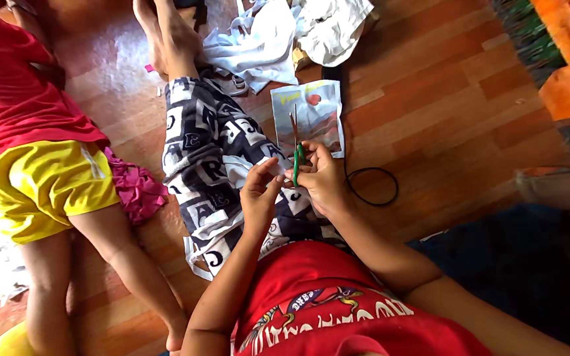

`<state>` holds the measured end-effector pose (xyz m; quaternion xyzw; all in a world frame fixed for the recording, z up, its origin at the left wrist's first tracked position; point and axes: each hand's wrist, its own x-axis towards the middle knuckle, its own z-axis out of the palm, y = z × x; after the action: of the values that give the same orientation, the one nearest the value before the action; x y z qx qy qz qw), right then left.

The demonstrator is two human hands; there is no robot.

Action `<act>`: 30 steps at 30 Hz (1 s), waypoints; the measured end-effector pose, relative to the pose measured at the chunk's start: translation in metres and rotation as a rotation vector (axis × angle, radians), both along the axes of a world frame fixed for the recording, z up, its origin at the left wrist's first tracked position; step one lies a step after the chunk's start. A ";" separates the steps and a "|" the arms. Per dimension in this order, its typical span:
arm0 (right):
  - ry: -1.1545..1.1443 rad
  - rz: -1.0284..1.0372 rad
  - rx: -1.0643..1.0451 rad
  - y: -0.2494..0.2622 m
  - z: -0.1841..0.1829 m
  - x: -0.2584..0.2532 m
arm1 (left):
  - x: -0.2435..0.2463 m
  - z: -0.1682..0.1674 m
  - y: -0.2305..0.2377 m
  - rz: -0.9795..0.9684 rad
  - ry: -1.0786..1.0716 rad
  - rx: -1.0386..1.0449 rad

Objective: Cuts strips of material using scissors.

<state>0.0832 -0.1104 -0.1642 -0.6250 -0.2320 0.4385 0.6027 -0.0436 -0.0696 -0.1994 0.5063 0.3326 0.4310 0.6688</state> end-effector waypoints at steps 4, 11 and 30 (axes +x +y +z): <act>-0.030 0.005 0.024 0.000 0.003 0.000 | 0.000 0.001 0.004 -0.005 0.048 0.106; -0.092 0.007 0.055 -0.003 0.003 0.008 | -0.003 0.008 0.010 -0.098 0.119 0.131; 0.202 0.673 -0.030 -0.068 -0.035 0.050 | -0.004 0.034 0.019 -0.094 0.092 -0.003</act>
<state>0.1332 -0.1788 -0.1990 -0.4759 -0.3578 0.6754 0.4351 -0.0478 -0.0507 -0.1656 0.5397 0.3396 0.3749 0.6730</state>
